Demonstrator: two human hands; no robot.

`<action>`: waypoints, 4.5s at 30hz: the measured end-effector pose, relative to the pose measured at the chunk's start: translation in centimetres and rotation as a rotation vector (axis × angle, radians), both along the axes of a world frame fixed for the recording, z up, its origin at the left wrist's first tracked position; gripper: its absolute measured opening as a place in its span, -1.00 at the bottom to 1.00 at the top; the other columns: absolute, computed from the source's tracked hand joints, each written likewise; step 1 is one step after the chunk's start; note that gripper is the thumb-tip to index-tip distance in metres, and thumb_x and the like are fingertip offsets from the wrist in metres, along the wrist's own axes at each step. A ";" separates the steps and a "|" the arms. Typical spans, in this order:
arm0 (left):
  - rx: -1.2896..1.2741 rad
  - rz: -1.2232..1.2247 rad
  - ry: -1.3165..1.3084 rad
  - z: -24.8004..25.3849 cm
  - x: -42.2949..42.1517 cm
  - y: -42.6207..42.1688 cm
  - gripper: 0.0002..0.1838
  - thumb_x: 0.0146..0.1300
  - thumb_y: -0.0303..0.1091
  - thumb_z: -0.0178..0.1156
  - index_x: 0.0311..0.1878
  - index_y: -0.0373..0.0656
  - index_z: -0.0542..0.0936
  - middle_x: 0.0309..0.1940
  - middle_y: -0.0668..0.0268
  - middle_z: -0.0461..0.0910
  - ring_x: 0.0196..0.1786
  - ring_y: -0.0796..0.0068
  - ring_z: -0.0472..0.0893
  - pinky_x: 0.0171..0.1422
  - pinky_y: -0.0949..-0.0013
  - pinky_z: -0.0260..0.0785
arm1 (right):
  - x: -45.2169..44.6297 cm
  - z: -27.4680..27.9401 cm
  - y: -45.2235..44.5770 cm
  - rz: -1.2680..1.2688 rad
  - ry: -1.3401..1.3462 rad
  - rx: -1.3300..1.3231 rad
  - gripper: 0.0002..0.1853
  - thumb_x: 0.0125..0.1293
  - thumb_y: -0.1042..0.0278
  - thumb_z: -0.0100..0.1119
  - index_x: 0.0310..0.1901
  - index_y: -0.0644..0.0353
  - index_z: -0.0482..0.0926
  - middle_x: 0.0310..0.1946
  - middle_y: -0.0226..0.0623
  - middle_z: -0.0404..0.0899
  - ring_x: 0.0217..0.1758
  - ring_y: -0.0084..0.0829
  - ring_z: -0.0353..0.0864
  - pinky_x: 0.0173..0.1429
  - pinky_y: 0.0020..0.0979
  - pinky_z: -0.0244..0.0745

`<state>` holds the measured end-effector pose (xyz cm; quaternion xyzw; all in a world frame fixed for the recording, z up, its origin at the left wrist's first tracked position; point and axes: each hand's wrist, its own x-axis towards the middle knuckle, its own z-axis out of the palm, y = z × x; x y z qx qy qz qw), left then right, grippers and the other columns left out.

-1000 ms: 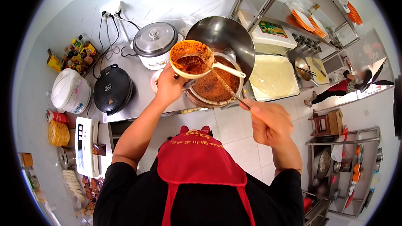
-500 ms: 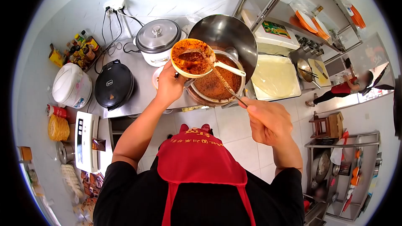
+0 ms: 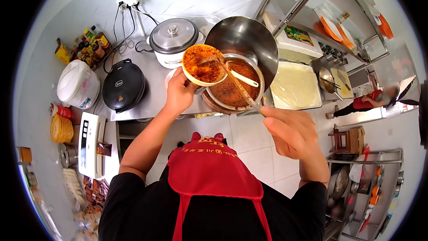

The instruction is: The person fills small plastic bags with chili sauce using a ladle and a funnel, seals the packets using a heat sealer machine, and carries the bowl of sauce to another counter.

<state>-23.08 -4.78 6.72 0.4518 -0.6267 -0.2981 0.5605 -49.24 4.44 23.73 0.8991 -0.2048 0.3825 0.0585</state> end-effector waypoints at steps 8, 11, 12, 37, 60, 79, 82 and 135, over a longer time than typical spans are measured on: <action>-0.111 0.061 -0.092 -0.9 -0.3 -0.1 -0.71 0.11 -0.71 0.22 -0.10 -0.23 0.70 -0.04 0.17 0.63 0.01 0.24 0.62 0.11 0.29 0.47 | 0.8 0.8 -0.5 -0.014 -0.060 0.050 -0.58 0.01 0.74 0.33 -0.02 0.31 0.58 -0.28 -0.01 0.72 -0.37 -0.27 0.75 -0.36 -0.45 0.62; -0.118 0.075 -0.032 -1.7 -0.2 -0.4 -0.73 0.13 -0.68 0.26 -0.09 -0.23 0.69 -0.06 0.19 0.66 -0.03 0.32 0.63 0.08 0.32 0.49 | 2.0 -0.7 -0.5 0.049 -0.088 0.042 -0.55 0.00 0.74 0.35 0.00 0.31 0.58 -0.25 -0.01 0.72 -0.35 -0.26 0.75 -0.35 -0.44 0.62; -0.165 0.092 -0.023 -2.0 0.0 -0.5 -0.73 0.14 -0.69 0.25 -0.08 -0.26 0.67 -0.09 0.19 0.67 -0.08 0.36 0.65 0.01 0.34 0.52 | 2.2 -0.4 0.0 0.055 -0.084 0.045 -0.55 0.00 0.74 0.35 0.00 0.31 0.58 -0.25 -0.01 0.72 -0.35 -0.26 0.75 -0.35 -0.44 0.62; -0.043 -0.009 -0.028 -1.4 1.0 0.7 -0.64 0.05 -0.78 0.18 -0.09 -0.27 0.68 0.04 0.08 0.62 0.12 0.09 0.60 0.21 0.23 0.44 | 2.5 1.5 0.2 -0.007 -0.089 0.264 -0.77 0.21 0.65 0.22 -0.09 0.26 0.60 -0.30 -0.02 0.73 -0.33 -0.21 0.78 -0.26 -0.36 0.67; 0.090 -0.022 0.022 -1.1 1.0 0.5 -0.73 0.19 -0.68 0.18 -0.05 -0.27 0.66 -0.02 0.13 0.62 0.04 0.23 0.61 0.14 0.31 0.44 | 1.9 1.0 -0.8 0.047 -0.228 0.245 -0.72 0.14 0.72 0.28 -0.09 0.31 0.63 -0.28 -0.08 0.74 -0.38 -0.26 0.76 -0.34 -0.43 0.64; 0.262 -0.143 0.028 2.3 1.5 -0.7 -0.78 0.28 -0.53 0.28 -0.01 -0.24 0.66 -0.07 0.30 0.57 -0.11 0.51 0.57 0.00 0.37 0.44 | 1.2 1.0 -0.8 -0.056 -0.422 0.313 -0.82 0.29 0.64 0.22 -0.08 0.33 0.65 -0.34 -0.16 0.74 -0.33 -0.41 0.78 -0.27 -0.52 0.63; 0.240 -0.122 -0.047 2.5 0.9 0.0 -0.78 0.27 -0.53 0.28 -0.02 -0.25 0.66 -0.04 0.28 0.55 -0.10 0.48 0.59 0.02 0.35 0.45 | 0.7 0.7 -1.0 -0.028 -0.336 0.253 -0.81 0.32 0.63 0.20 -0.05 0.38 0.60 -0.33 -0.14 0.74 -0.31 -0.38 0.78 -0.26 -0.51 0.65; 0.042 -0.141 -0.247 -8.2 -0.1 3.5 -0.76 0.15 -0.57 0.27 -0.08 -0.28 0.67 -0.04 0.10 0.61 0.07 0.09 0.57 0.21 0.21 0.40 | -5.7 -16.1 -6.4 -0.736 -1.361 0.954 -0.77 0.45 0.45 0.03 -0.07 0.52 0.43 -0.32 0.00 0.59 -0.40 -0.26 0.72 -0.32 -0.36 0.74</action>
